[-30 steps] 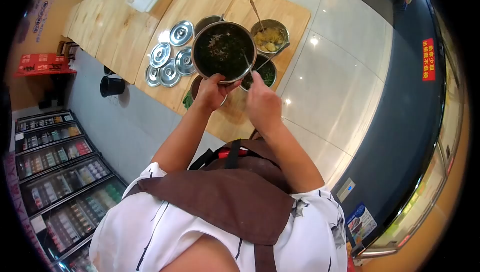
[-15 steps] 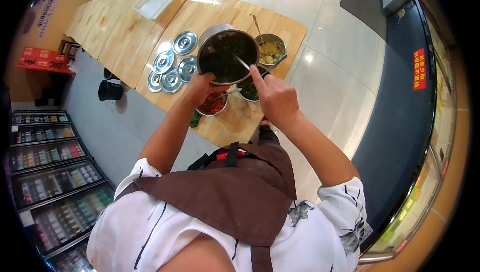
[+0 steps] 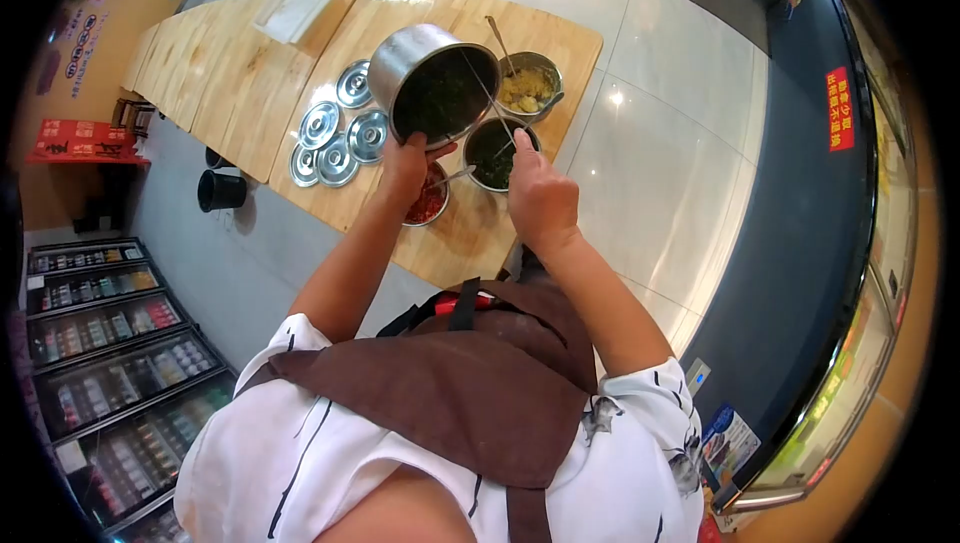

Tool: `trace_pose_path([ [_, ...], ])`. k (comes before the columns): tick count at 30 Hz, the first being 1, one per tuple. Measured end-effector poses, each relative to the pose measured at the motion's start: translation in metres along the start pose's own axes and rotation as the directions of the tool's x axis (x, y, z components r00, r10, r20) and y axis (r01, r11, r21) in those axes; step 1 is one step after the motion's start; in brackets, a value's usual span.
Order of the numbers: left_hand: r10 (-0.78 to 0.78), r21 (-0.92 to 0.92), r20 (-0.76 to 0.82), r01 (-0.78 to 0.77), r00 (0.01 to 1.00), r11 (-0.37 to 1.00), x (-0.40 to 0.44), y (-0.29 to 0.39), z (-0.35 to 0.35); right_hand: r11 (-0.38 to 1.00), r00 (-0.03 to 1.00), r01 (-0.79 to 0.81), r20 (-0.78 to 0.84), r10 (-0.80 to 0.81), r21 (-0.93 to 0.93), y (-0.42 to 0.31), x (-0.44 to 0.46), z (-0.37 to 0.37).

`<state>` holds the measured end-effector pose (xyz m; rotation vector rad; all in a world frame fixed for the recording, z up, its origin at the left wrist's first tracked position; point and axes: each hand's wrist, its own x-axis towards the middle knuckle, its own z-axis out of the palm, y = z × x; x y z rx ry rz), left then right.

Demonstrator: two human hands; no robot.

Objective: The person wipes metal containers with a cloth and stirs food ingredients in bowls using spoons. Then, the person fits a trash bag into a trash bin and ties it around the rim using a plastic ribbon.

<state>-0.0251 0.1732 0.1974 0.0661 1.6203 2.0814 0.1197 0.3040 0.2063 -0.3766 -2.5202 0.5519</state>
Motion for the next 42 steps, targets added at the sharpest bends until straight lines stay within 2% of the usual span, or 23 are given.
trace_pose_path([
  [1,-0.006,0.004,-0.002,0.006,1.000,1.000,0.003,-0.009,-0.002,0.995,0.994,0.004,-0.106,0.007,0.100,0.003,-0.002,0.005],
  [2,0.047,0.055,-0.013,-0.046,0.999,0.997,0.005,-0.021,-0.004,0.995,0.995,-0.005,-0.100,0.016,0.103,0.007,-0.006,0.012],
  [3,0.098,0.104,-0.018,-0.096,0.995,0.990,0.006,-0.032,-0.007,0.849,0.966,-0.255,0.088,0.242,0.462,0.012,-0.012,0.019],
  [4,0.085,0.105,-0.015,-0.083,0.996,0.991,0.006,-0.040,-0.008,0.529,0.867,-0.493,0.335,0.369,0.691,0.013,-0.014,0.019],
  [5,0.118,0.230,-0.032,-0.107,0.993,0.967,0.007,-0.048,-0.008,0.528,0.860,-0.503,0.339,0.381,0.684,0.014,-0.016,0.017],
  [6,0.154,0.348,-0.042,-0.130,0.987,0.928,0.008,-0.056,-0.008,0.306,0.765,-0.626,0.490,0.418,0.717,0.016,-0.018,0.012],
  [7,0.143,0.341,-0.036,-0.122,0.989,0.932,0.012,-0.069,-0.011,0.068,0.656,-0.714,0.632,0.412,0.697,0.016,-0.019,0.008],
  [9,0.451,0.750,0.125,-0.382,0.884,0.541,0.019,-0.098,-0.022,0.057,0.622,-0.738,0.646,0.443,0.672,0.021,-0.028,0.006],
  [13,0.390,0.779,0.112,-0.324,0.914,0.537,0.026,-0.137,-0.027,0.026,0.521,-0.804,0.683,0.512,0.595,0.036,-0.052,0.008],
  [15,0.337,0.796,0.062,-0.251,0.939,0.550,0.024,-0.151,-0.030,0.039,0.488,-0.828,0.687,0.539,0.559,0.042,-0.064,0.010],
  [20,0.411,0.831,0.187,-0.367,0.892,0.419,0.028,-0.169,-0.039,0.056,0.436,-0.867,0.698,0.568,0.496,0.060,-0.087,0.023],
  [22,0.468,0.824,0.225,-0.423,0.854,0.376,0.031,-0.168,-0.038,0.203,0.491,-0.859,0.642,0.588,0.471,0.066,-0.095,0.031],
  [23,0.524,0.817,0.260,-0.474,0.811,0.329,0.032,-0.168,-0.036,0.204,0.491,-0.859,0.642,0.589,0.469,0.069,-0.099,0.036],
  [24,0.523,0.816,0.257,-0.472,0.813,0.333,0.033,-0.168,-0.036,0.346,0.561,-0.826,0.584,0.587,0.446,0.071,-0.103,0.041],
  [25,0.505,0.800,0.240,-0.464,0.829,0.381,0.033,-0.169,-0.036,0.480,0.630,-0.777,0.528,0.570,0.408,0.071,-0.104,0.041],
  [27,0.488,0.784,0.217,-0.449,0.846,0.428,0.032,-0.170,-0.036,0.610,0.702,-0.706,0.471,0.534,0.361,0.070,-0.106,0.043],
  [28,0.421,0.767,0.141,-0.367,0.896,0.526,0.029,-0.170,-0.035,0.721,0.769,-0.621,0.415,0.486,0.306,0.068,-0.106,0.043],
  [29,0.343,0.739,0.068,-0.278,0.937,0.614,0.025,-0.170,-0.033,0.718,0.766,-0.624,0.421,0.485,0.308,0.066,-0.107,0.042],
  [31,0.407,0.700,-0.024,-0.275,0.913,0.660,0.036,-0.177,-0.030,0.903,0.878,-0.407,0.329,0.347,0.134,0.062,-0.103,0.042],
  [33,0.456,0.658,-0.122,-0.273,0.881,0.702,0.039,-0.180,-0.031,0.946,0.921,-0.307,0.280,0.269,0.102,0.063,-0.101,0.044],
  [35,0.069,0.194,-0.280,-0.014,0.958,0.981,0.037,-0.150,-0.019,0.977,0.956,-0.203,0.230,0.183,0.065,0.061,-0.091,0.045],
  [38,0.035,0.118,-0.228,-0.008,0.973,0.993,0.043,-0.137,-0.024,0.996,0.977,-0.085,0.198,0.077,0.031,0.055,-0.062,0.053],
  [42,-0.055,0.035,-0.176,0.062,0.983,0.997,0.041,-0.121,-0.021,0.982,0.983,0.014,0.180,0.021,-0.190,0.059,-0.029,0.076],
])
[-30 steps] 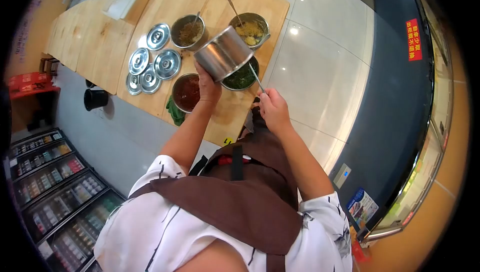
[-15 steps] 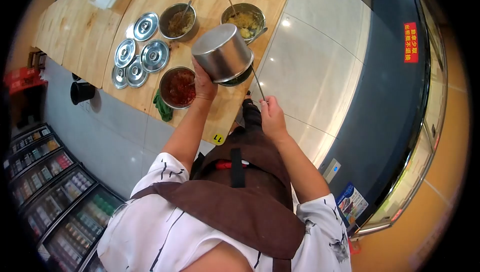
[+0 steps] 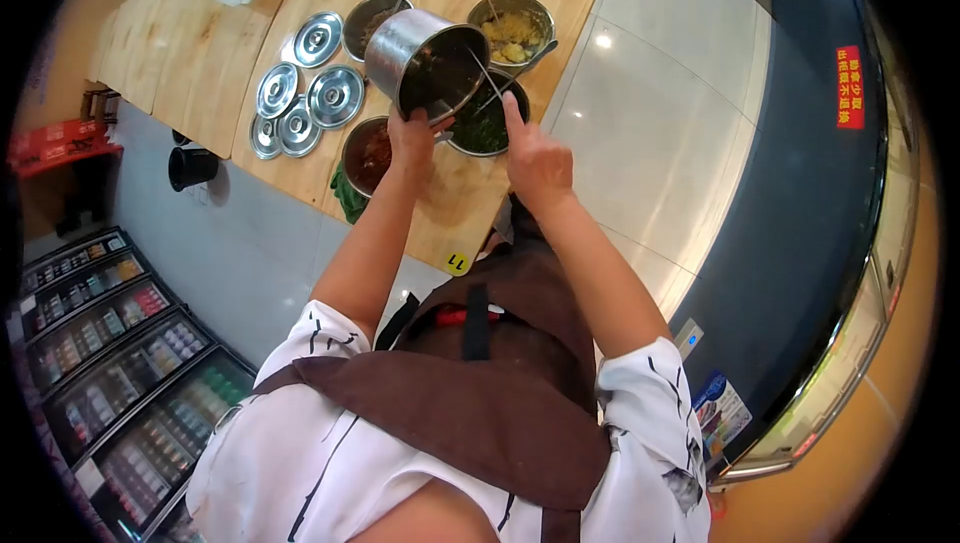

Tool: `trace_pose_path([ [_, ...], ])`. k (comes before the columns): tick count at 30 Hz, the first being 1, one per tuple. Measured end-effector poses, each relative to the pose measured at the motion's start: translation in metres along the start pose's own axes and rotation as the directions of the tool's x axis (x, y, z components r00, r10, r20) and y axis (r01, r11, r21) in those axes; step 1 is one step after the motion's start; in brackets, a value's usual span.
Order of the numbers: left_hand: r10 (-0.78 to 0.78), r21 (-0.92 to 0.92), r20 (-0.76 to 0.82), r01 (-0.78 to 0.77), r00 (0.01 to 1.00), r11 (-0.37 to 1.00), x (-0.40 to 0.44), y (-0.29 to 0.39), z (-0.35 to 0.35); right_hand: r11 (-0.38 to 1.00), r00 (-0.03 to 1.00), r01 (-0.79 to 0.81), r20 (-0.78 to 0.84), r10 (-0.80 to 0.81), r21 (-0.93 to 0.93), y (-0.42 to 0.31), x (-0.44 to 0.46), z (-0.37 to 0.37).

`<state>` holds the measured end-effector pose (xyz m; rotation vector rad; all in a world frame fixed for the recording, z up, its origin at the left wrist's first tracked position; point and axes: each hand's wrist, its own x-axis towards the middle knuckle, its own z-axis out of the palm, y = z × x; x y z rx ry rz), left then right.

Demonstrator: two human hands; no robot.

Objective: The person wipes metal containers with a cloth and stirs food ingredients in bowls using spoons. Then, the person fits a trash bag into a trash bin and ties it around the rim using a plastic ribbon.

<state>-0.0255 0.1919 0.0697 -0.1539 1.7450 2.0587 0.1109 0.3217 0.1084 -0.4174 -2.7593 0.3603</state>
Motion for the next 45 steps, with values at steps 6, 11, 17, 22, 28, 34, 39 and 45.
trace_pose_path([
  [6,-0.074,-0.112,0.078,0.083,0.994,0.990,-0.004,0.020,0.010,0.995,0.970,-0.043,0.234,0.062,-0.086,-0.010,-0.010,0.004],
  [11,-0.081,-0.176,0.126,0.103,0.989,0.979,-0.011,0.029,0.006,0.978,0.993,-0.066,0.110,0.044,0.198,-0.024,-0.009,-0.018],
  [17,-0.074,-0.116,0.297,0.113,0.952,0.987,-0.012,0.046,0.001,0.991,0.992,0.126,-0.023,-0.125,0.053,-0.023,0.014,-0.029],
  [22,-0.021,-0.013,0.322,0.026,0.946,1.000,-0.020,0.071,0.002,0.951,0.951,0.307,0.059,-0.304,-0.034,0.009,-0.003,-0.041],
  [28,-0.010,0.028,0.338,0.001,0.941,1.000,-0.007,0.051,-0.003,0.952,0.954,0.273,-0.091,-0.286,-0.137,0.008,0.020,-0.054],
  [34,0.174,0.017,0.336,-0.190,0.926,0.982,-0.001,0.039,-0.003,0.962,0.968,0.250,0.004,-0.251,-0.106,0.008,-0.009,-0.039],
  [39,0.373,0.224,0.304,-0.446,0.877,0.866,0.010,0.029,-0.012,0.961,0.962,0.262,0.097,-0.253,-0.088,0.020,-0.036,-0.055],
  [45,0.407,0.315,0.260,-0.476,0.876,0.821,0.002,0.029,-0.010,0.984,0.991,0.091,-0.087,-0.104,-0.151,0.001,0.005,-0.039],
])
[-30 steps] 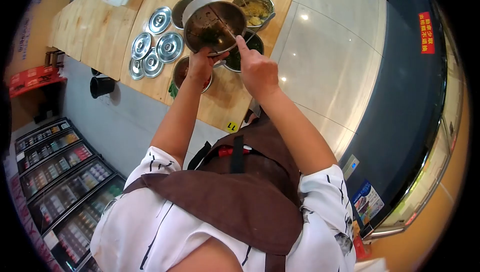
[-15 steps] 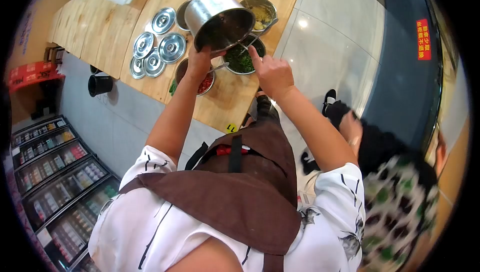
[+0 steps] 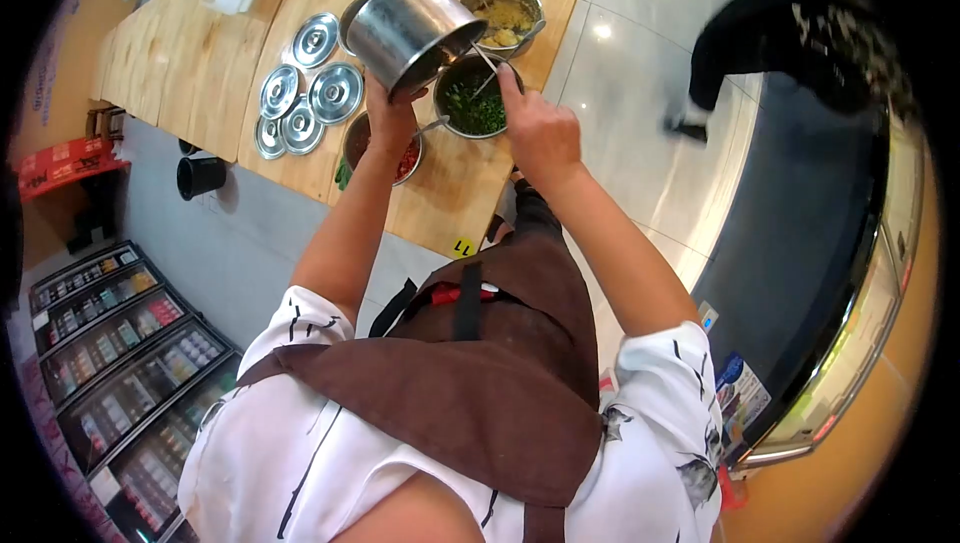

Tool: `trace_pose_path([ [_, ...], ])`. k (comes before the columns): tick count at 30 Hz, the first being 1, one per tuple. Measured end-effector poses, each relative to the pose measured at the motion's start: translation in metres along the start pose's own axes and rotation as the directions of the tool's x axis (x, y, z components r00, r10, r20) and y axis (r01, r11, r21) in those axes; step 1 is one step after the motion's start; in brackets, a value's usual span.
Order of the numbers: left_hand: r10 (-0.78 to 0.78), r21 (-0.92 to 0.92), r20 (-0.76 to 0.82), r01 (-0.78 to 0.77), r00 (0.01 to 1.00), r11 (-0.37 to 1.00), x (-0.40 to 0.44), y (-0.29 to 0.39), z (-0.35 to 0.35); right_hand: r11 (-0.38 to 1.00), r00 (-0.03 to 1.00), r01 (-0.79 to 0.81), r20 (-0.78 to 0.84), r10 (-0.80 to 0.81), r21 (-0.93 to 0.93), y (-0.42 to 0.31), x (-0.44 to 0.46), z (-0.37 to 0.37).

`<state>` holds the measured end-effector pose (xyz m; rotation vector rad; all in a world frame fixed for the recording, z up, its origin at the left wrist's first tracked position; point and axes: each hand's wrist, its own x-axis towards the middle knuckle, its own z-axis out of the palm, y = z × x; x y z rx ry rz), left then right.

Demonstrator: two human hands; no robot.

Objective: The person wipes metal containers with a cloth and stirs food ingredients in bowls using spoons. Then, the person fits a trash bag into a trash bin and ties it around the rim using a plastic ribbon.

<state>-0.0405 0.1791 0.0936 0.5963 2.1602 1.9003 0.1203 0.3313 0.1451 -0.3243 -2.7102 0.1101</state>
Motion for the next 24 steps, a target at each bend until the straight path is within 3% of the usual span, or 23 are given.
trace_pose_path([
  [1,0.085,0.130,-0.009,-0.084,0.996,0.988,0.001,0.002,0.001,0.998,1.000,-0.029,0.002,0.029,0.048,-0.003,0.004,0.009],
  [2,0.090,0.132,-0.001,-0.089,0.996,0.987,0.003,0.005,0.003,0.998,0.999,-0.036,-0.002,0.036,0.048,-0.008,0.004,0.013],
  [4,0.306,0.271,-0.044,-0.283,0.951,0.920,0.004,0.009,0.010,1.000,0.999,-0.026,0.048,0.026,-0.010,-0.013,0.002,0.018],
  [5,0.105,-0.220,-0.030,-0.109,0.994,0.969,0.004,0.006,0.012,1.000,1.000,-0.006,0.030,0.006,-0.008,-0.014,-0.002,0.015],
  [6,-0.100,-0.660,-0.015,0.066,0.995,0.748,0.004,0.006,0.014,1.000,1.000,-0.003,0.028,0.003,-0.012,-0.014,-0.007,0.011],
  [7,0.020,-0.294,0.013,-0.015,1.000,0.956,0.001,-0.003,0.011,0.999,1.000,-0.011,0.030,0.009,0.044,-0.014,-0.014,0.006],
  [10,0.092,0.136,0.114,-0.107,0.989,0.985,-0.006,-0.040,0.008,0.986,0.998,-0.040,0.051,0.032,0.161,-0.008,-0.042,-0.005],
  [13,0.086,0.254,0.160,-0.125,0.983,0.959,-0.017,-0.054,0.011,0.966,0.991,-0.112,0.095,0.092,0.234,-0.004,-0.072,0.000],
  [16,0.118,0.450,0.153,-0.176,0.981,0.876,-0.033,-0.006,0.015,0.960,0.981,-0.165,0.140,0.136,0.225,-0.001,-0.091,0.012],
  [18,0.121,0.444,0.094,-0.150,0.988,0.883,-0.045,-0.008,0.020,0.961,0.966,-0.179,0.221,0.131,0.211,-0.001,-0.099,0.015],
  [20,0.126,0.451,0.031,-0.126,0.992,0.884,-0.046,-0.015,0.022,0.958,0.983,-0.136,0.158,0.098,0.251,0.000,-0.096,0.012],
  [23,0.020,0.391,-0.160,0.044,0.987,0.919,-0.034,-0.020,0.026,0.941,0.951,-0.237,0.257,0.173,0.244,0.001,-0.087,0.009],
  [24,0.028,0.392,-0.172,0.043,0.985,0.919,-0.031,-0.021,0.028,0.878,0.953,-0.274,0.231,0.195,0.392,0.000,-0.084,0.010],
])
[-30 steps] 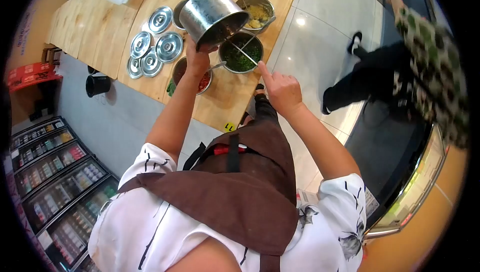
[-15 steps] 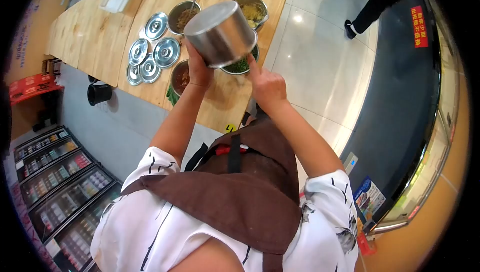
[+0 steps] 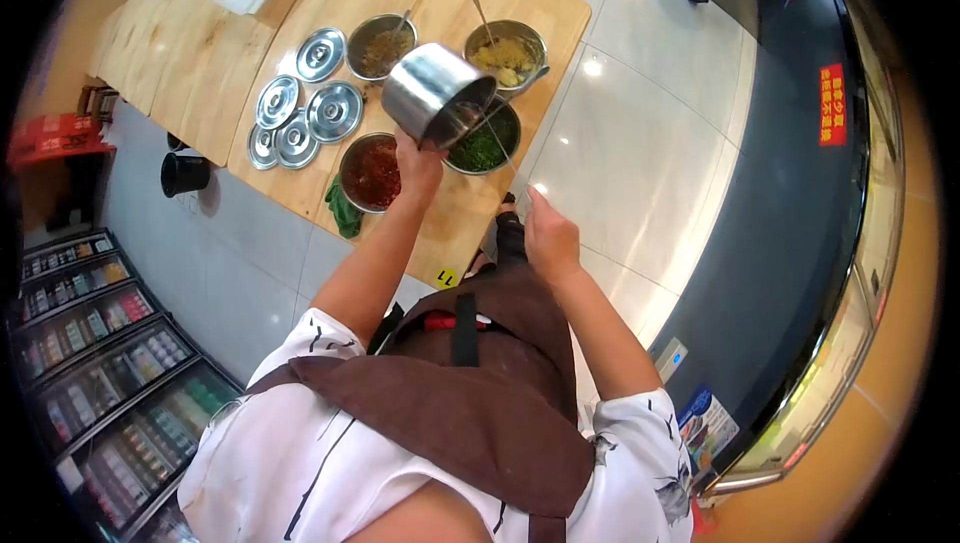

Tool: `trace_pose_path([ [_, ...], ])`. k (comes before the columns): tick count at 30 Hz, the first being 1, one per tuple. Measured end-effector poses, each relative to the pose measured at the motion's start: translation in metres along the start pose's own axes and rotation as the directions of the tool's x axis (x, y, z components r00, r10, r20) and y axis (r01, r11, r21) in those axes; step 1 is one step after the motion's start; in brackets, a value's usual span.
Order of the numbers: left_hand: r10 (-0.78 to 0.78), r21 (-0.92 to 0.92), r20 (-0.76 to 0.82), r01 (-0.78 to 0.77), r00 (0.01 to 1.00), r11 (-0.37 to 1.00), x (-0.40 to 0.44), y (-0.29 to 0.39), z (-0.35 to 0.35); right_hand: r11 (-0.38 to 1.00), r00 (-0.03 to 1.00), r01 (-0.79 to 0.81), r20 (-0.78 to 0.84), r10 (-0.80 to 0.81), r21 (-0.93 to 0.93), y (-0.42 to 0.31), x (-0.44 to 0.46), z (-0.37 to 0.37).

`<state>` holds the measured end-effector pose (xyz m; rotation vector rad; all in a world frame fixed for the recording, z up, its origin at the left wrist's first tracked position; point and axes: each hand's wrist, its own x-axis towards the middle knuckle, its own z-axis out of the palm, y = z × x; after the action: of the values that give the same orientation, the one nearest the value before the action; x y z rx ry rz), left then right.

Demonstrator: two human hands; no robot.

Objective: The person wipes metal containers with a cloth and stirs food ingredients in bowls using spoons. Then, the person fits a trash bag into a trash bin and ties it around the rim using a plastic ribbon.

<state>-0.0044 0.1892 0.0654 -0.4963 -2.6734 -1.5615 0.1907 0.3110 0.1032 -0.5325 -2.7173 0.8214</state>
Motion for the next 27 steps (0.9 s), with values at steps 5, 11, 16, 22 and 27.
trace_pose_path([
  [5,-0.604,-0.661,0.532,0.737,0.593,0.141,0.006,0.027,-0.024,0.514,0.798,-0.598,0.515,0.312,0.615,-0.051,0.040,-0.013],
  [11,-0.568,-0.599,0.728,0.760,0.384,-0.254,-0.009,0.026,-0.064,0.342,0.582,-0.780,0.808,0.088,0.525,-0.098,0.062,-0.047],
  [16,-0.660,-0.651,0.656,0.716,0.366,-0.250,-0.039,-0.002,-0.133,0.695,0.841,-0.530,0.402,0.361,0.486,0.014,0.078,0.018],
  [22,-0.772,-0.756,0.487,0.640,0.408,-0.140,-0.092,0.009,-0.223,0.689,0.798,-0.594,0.194,0.570,0.415,0.078,0.159,0.098],
  [27,-0.888,-0.900,0.289,0.417,0.358,-0.125,-0.132,0.019,-0.255,0.140,0.659,-0.575,0.354,0.664,0.806,0.074,0.188,0.114],
])
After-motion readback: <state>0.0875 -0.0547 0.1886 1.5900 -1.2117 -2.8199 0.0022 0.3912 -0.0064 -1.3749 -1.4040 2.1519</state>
